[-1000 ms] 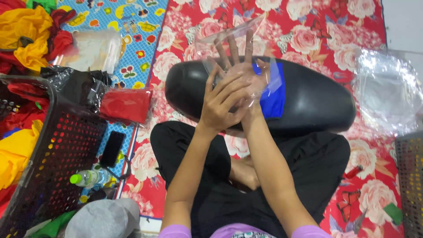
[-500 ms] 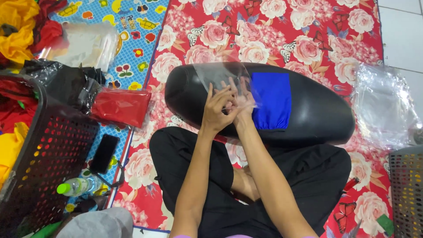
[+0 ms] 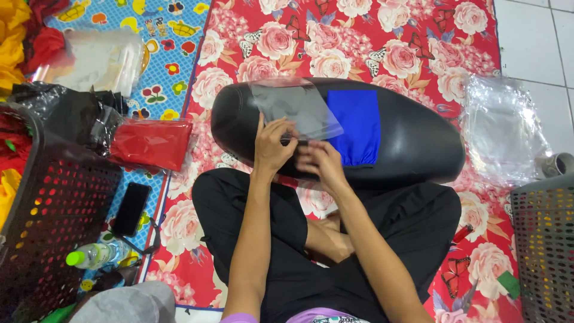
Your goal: The person sits on the floor and cleans a blue cushion cover using a small sponge. They wipe the surface of the cover, then remove it from the black cushion. The person folds the blue cover and places it into a clear plastic bag.
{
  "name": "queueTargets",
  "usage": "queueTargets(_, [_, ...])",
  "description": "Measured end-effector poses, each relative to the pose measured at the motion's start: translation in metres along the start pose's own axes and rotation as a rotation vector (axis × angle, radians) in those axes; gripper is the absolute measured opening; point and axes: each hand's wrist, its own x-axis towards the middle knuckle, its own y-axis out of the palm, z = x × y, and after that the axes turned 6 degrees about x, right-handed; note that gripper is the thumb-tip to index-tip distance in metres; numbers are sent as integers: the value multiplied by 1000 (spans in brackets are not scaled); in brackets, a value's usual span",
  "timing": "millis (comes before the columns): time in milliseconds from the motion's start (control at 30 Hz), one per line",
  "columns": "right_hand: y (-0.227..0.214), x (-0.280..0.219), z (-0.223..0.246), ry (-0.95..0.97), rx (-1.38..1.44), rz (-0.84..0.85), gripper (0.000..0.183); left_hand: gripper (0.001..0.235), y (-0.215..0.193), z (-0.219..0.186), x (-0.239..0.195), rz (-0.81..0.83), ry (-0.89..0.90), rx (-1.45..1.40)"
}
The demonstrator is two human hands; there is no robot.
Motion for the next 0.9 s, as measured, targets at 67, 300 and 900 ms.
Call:
queueTargets(67, [-2, -45, 31, -137, -574, -52, 13, 22, 5, 13, -6, 106, -18, 37])
queueTargets(300, [-82, -54, 76, -1033, -1139, -430, 27, 38, -20, -27, 0, 404, -132, 146])
queueTargets(900, [-109, -52, 52, -716, -658, -191, 35, 89, 113, -99, -38, 335, -1045, -384])
